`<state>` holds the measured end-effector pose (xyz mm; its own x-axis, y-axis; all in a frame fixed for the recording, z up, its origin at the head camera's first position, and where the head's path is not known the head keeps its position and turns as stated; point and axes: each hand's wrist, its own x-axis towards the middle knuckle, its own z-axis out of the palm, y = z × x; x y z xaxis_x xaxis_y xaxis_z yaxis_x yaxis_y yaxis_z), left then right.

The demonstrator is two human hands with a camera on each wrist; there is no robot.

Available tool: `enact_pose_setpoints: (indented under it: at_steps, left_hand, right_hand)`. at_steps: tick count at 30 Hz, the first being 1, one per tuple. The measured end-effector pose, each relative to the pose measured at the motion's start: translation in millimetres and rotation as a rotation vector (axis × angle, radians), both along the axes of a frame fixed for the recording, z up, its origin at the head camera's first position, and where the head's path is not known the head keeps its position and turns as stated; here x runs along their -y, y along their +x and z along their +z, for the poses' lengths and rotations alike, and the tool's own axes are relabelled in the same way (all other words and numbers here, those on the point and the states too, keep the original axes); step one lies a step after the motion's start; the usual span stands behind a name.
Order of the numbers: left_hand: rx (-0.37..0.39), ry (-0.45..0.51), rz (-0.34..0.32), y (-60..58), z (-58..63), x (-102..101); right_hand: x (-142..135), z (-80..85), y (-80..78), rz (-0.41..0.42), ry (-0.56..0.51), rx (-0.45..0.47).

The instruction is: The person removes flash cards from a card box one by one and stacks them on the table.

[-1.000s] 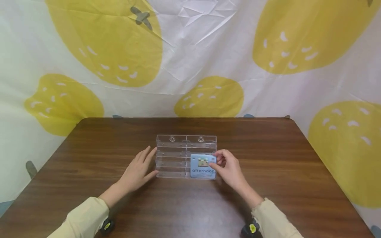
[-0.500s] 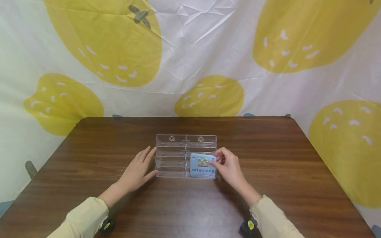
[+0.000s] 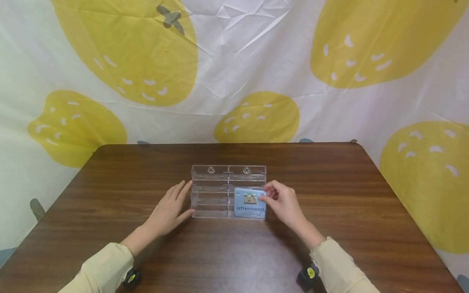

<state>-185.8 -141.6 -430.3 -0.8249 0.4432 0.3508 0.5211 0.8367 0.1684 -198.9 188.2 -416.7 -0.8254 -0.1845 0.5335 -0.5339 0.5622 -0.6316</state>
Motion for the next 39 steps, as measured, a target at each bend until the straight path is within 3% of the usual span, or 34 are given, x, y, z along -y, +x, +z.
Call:
enact_pose_setpoints:
  at_steps: [10,21,32,39]
  left_hand:
    - [0.005,0.006,0.000,0.1,-0.5,0]
    - [0.018,0.004,0.006,0.3,0.1,0]
    - [0.006,0.008,0.004,0.1,0.2,0]
    - [0.007,0.008,0.005,-0.3,-1.1,0]
  right_hand:
    - [-2,8.0,-1.1,0.015,0.052,0.026]
    - [-4,12.3,-1.9,-0.006,-0.052,0.079]
    - [-9,18.8,-6.0,0.031,0.051,0.036]
    - [-12,19.6,-5.5,0.052,0.044,0.075]
